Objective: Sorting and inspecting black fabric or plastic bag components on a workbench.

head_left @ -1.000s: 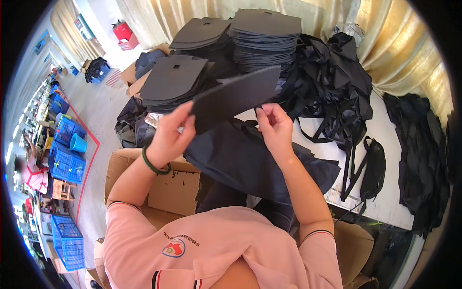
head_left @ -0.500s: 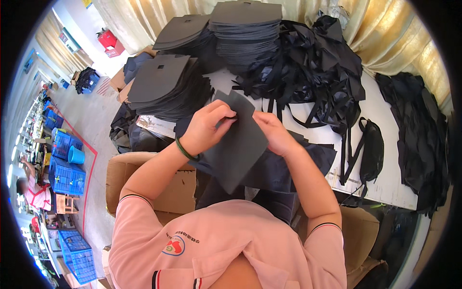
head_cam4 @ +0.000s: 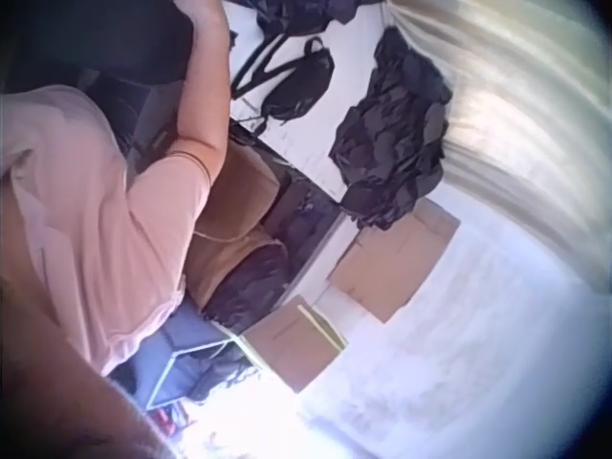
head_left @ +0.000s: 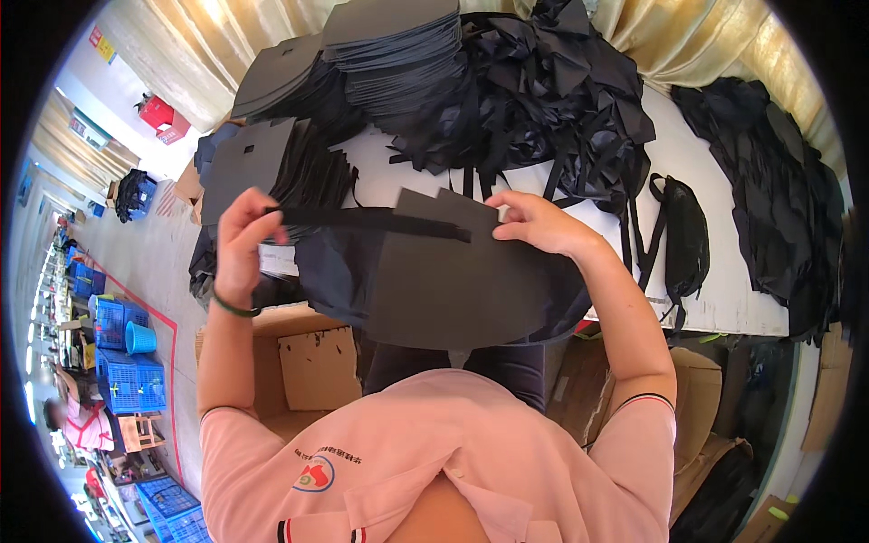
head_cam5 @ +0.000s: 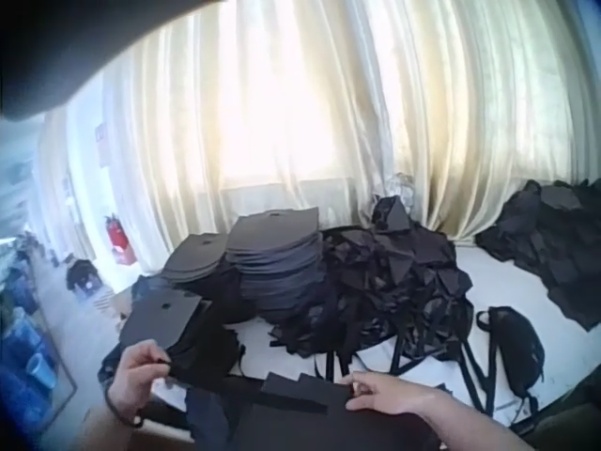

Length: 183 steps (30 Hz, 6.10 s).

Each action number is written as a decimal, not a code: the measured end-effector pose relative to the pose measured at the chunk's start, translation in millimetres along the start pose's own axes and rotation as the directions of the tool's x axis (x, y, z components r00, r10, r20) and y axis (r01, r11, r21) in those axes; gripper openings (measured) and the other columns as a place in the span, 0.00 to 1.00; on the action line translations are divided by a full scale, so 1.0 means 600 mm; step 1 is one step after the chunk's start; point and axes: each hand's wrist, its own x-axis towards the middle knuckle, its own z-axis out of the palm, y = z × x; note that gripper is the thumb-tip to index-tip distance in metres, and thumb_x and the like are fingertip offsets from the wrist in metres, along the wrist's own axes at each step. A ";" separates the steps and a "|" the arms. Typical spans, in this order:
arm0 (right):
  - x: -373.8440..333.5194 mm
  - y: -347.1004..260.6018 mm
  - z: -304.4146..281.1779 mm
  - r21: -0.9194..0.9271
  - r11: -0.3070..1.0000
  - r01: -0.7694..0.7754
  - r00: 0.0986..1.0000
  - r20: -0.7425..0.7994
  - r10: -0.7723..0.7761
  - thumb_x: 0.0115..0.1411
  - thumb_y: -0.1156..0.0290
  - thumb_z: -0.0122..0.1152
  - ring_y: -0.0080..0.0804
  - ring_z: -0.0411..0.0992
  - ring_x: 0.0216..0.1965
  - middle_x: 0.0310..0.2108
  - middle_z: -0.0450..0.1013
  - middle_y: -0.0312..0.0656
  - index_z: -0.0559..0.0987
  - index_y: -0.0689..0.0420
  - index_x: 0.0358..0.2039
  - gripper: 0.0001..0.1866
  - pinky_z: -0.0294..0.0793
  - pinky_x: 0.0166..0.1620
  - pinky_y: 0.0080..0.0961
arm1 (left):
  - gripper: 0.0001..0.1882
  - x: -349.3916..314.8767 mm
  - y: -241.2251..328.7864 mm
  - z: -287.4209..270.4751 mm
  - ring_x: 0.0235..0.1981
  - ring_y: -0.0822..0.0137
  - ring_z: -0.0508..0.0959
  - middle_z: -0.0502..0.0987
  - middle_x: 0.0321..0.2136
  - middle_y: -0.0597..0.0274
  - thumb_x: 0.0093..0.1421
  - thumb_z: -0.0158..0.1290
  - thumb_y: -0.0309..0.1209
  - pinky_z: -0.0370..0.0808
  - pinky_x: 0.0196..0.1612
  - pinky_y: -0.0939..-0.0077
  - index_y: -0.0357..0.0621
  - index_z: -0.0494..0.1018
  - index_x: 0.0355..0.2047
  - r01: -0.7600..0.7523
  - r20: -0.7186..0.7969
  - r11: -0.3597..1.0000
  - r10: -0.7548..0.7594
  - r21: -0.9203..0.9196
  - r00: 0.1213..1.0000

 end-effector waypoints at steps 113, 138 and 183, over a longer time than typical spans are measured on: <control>0.008 -0.224 0.083 -0.812 0.338 0.475 0.500 -0.067 -0.864 0.51 0.76 0.62 0.41 0.70 0.53 0.50 0.71 0.40 0.76 0.49 0.52 0.25 0.69 0.56 0.42 | 0.24 0.200 -0.002 0.129 0.48 0.63 0.78 0.76 0.50 0.53 0.63 0.46 0.20 0.76 0.54 0.66 0.39 0.65 0.61 0.406 0.430 0.734 -0.171 -0.545 0.887; 0.072 -0.466 -0.009 -0.432 0.691 0.580 0.582 -0.374 -0.722 0.62 0.67 0.62 0.31 0.76 0.34 0.32 0.78 0.42 0.82 0.62 0.42 0.13 0.74 0.41 0.26 | 0.26 0.156 0.067 0.195 0.49 0.74 0.75 0.76 0.51 0.64 0.61 0.58 0.22 0.72 0.54 0.75 0.40 0.66 0.59 -0.208 0.193 0.852 0.334 -0.481 0.923; -0.189 -0.450 -0.050 -0.801 0.475 0.365 0.598 -0.190 -0.779 0.50 0.90 0.58 0.26 0.71 0.35 0.32 0.73 0.36 0.78 0.61 0.41 0.18 0.72 0.41 0.22 | 0.29 0.173 -0.004 0.260 0.37 0.64 0.80 0.77 0.34 0.59 0.46 0.54 0.11 0.76 0.44 0.71 0.45 0.68 0.50 -0.488 -0.082 0.839 0.519 0.241 0.851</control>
